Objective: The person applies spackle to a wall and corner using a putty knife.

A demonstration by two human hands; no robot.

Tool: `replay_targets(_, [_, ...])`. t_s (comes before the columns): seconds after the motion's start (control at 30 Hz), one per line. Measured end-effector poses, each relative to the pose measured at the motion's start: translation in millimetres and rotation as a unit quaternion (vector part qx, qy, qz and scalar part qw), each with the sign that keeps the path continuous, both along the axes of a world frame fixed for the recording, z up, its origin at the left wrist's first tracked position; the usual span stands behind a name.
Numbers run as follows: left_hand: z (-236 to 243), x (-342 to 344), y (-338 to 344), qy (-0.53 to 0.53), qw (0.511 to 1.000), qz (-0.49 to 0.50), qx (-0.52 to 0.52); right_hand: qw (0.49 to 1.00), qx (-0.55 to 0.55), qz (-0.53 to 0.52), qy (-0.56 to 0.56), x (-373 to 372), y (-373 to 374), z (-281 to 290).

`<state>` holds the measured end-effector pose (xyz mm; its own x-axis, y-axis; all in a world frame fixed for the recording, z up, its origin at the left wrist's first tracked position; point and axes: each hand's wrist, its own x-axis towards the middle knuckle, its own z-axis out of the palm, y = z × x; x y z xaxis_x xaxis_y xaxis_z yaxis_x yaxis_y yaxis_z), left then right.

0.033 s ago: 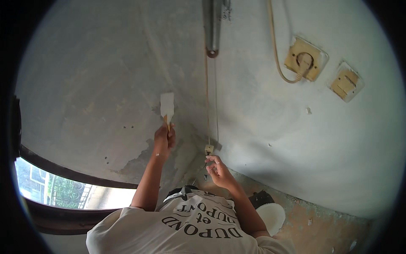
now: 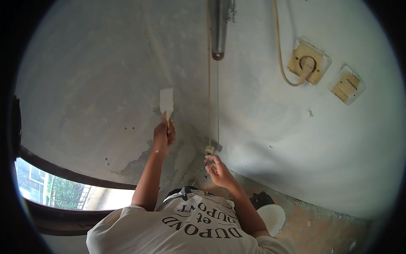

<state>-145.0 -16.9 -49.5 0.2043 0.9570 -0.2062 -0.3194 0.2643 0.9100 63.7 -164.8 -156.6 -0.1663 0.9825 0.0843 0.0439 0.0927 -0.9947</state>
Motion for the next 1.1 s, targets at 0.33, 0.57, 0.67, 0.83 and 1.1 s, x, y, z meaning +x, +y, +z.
replay_targets(0.33, [60.8,8.6,118.3,-0.091,0.993,-0.050,0.056,0.998,0.045,0.013,-0.047,-42.0,88.8,72.0])
replay_targets(0.57, [-29.8,-3.5,142.4,-0.009,0.991,-0.097,-0.093,0.998,0.000,0.030,-0.051,-52.6,98.4,52.6])
replay_targets(0.67, [-67.0,-12.9,122.9,0.079,0.979,-0.114,-0.148,0.998,-0.013,0.030,-0.050,-55.9,99.7,41.7])
replay_targets(0.83, [-60.0,-23.0,103.5,0.159,0.966,-0.127,-0.162,0.983,-0.030,0.066,-0.169,-50.1,104.9,48.2])
replay_targets(1.1, [94.8,-25.8,110.3,0.154,0.984,-0.093,-0.018,0.945,-0.057,0.135,-0.292,-43.5,122.8,93.0])
